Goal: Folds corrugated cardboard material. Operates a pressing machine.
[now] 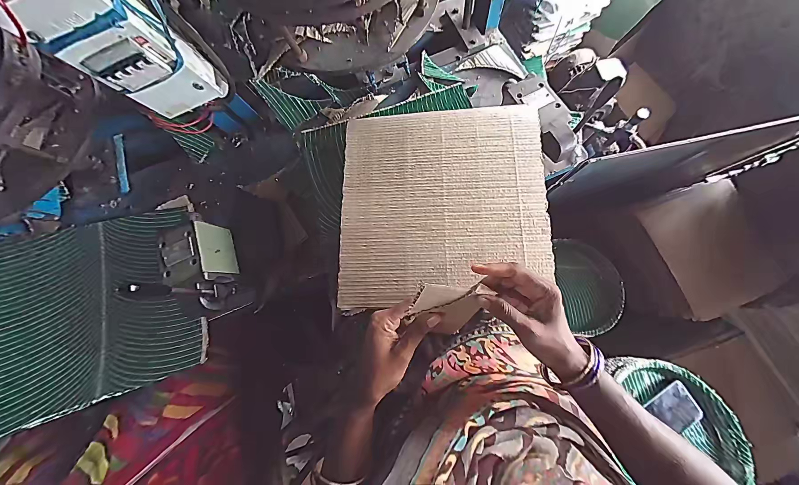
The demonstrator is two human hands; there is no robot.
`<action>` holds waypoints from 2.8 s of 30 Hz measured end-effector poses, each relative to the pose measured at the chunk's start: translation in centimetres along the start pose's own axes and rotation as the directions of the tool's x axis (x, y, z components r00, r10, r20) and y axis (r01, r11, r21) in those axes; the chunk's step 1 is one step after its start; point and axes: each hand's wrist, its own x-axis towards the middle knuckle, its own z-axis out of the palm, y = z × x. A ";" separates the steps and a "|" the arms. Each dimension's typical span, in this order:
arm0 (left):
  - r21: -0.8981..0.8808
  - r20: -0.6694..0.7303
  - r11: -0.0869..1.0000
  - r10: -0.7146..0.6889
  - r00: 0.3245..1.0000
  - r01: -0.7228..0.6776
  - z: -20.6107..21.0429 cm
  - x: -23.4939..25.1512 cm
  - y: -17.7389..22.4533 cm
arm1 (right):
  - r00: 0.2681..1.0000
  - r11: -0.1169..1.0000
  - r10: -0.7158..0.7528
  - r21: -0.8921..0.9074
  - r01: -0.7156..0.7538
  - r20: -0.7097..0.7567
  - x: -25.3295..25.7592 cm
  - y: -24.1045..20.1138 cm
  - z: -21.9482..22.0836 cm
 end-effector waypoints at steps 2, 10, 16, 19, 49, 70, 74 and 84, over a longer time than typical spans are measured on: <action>-0.008 0.005 1.000 -0.008 1.000 0.008 0.0 0.1 0.0 | 0.999 1.000 0.027 0.012 -0.027 -0.018 0.1 0.0 0.0; -0.120 -0.013 0.989 -0.086 0.996 0.084 0.7 -0.1 -0.2 | 0.998 0.999 0.029 -0.032 -0.027 0.050 0.1 0.1 -0.1; -0.371 -0.025 0.892 -0.289 0.957 0.259 0.4 -0.3 -0.1 | 0.981 0.988 0.017 0.145 -0.046 0.193 0.3 0.8 -1.4; -0.475 0.016 0.823 -0.344 0.939 0.310 0.5 -0.4 0.0 | 0.979 1.000 -0.020 0.008 0.019 0.201 0.6 0.5 -1.4; -0.264 -0.130 0.953 -0.190 0.973 0.150 1.0 -1.1 1.4 | 0.913 0.662 -0.403 -0.667 0.342 0.068 0.8 -1.4 -0.5; 0.046 -0.123 0.995 0.094 0.988 -0.089 -0.2 -0.9 0.2 | 0.948 0.852 0.289 0.414 -0.319 0.135 0.2 -0.7 0.9; 0.043 -0.099 0.995 0.096 0.990 -0.093 0.2 -1.2 -0.2 | 0.965 0.891 0.261 0.391 -0.229 -0.028 -0.3 -0.4 2.0; -0.038 -0.076 0.996 0.074 0.994 -0.077 1.3 -1.8 -1.0 | 0.966 0.969 0.174 0.207 -0.133 -0.194 -0.3 0.6 2.6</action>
